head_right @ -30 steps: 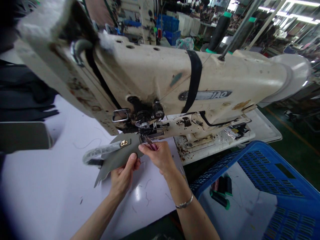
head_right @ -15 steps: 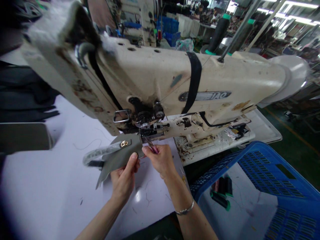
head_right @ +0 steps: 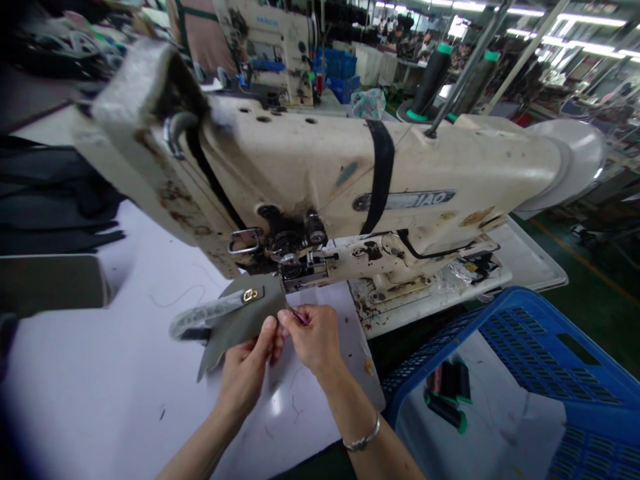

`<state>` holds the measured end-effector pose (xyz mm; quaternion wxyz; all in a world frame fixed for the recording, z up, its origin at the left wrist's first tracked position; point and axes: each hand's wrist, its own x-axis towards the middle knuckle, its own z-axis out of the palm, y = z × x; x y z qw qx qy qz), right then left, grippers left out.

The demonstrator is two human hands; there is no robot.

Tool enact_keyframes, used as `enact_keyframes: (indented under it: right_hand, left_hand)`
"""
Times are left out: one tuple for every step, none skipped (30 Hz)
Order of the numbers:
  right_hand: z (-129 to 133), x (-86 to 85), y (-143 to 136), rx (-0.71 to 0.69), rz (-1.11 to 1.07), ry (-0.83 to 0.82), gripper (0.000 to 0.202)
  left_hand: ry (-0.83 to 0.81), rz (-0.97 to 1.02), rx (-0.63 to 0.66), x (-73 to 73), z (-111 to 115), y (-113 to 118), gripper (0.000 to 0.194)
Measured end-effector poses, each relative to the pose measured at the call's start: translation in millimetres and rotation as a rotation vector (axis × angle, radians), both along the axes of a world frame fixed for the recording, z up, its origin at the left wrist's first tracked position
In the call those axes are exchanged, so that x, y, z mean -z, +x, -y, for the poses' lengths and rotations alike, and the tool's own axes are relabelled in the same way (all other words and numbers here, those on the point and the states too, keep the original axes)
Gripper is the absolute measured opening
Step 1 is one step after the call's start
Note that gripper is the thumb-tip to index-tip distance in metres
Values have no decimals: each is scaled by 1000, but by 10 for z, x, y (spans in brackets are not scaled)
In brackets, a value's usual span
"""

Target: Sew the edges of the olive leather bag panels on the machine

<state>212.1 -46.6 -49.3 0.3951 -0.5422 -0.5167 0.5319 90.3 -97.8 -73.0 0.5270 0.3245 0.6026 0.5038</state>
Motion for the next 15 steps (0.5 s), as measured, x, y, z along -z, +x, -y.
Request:
enact_keyframes:
  right_hand:
    - [-4,9,-3,10,-30,-13,37]
    - [-9,16,-6,20,-62,-30,38]
    - [-12,19,-11,34,-94,-48,39]
    - [-15,18,-17,47,-124,-65,39]
    - [-17,14,-25,57,-153,-77,39]
    - [-17,7,-33,67,-178,-87,39]
    - [-16,-4,-41,72,-199,-93,39]
    - [-16,-16,-49,73,-217,-95,39]
    - [-16,-28,-54,70,-233,-98,39]
    - [-16,-39,-58,67,-249,-106,40]
    - [-18,-47,-60,64,-268,-115,40]
    - [-20,-51,-61,60,-287,-124,41]
    - [-23,-49,-60,54,-305,-134,40]
    - [-26,-42,-59,48,-318,-141,40]
    - [-29,-30,-59,41,-325,-146,40]
  left_hand:
    - [-49,7,140,-64,69,-59,62]
    - [-79,-7,271,-131,143,-131,64]
    - [-70,-78,330,-195,216,-214,64]
    - [-17,-211,304,-247,278,-306,61]
    - [66,-388,224,-283,320,-403,56]
    - [158,-578,123,-299,336,-498,49]
    - [241,-751,41,-295,321,-587,41]
    - [300,-891,2,-273,275,-665,36]
    - [327,-984,10,-241,199,-729,38]
    - [331,-1029,59,-205,99,-775,43]
    - [324,-1035,124,-175,-20,-805,50]
    - [321,-1018,181,-158,-148,-820,55]
    - [333,-996,229,-158,-279,-823,58]
    - [353,-978,265,-177,-405,-819,58]
    - [382,-977,285,-213,-520,-812,56]
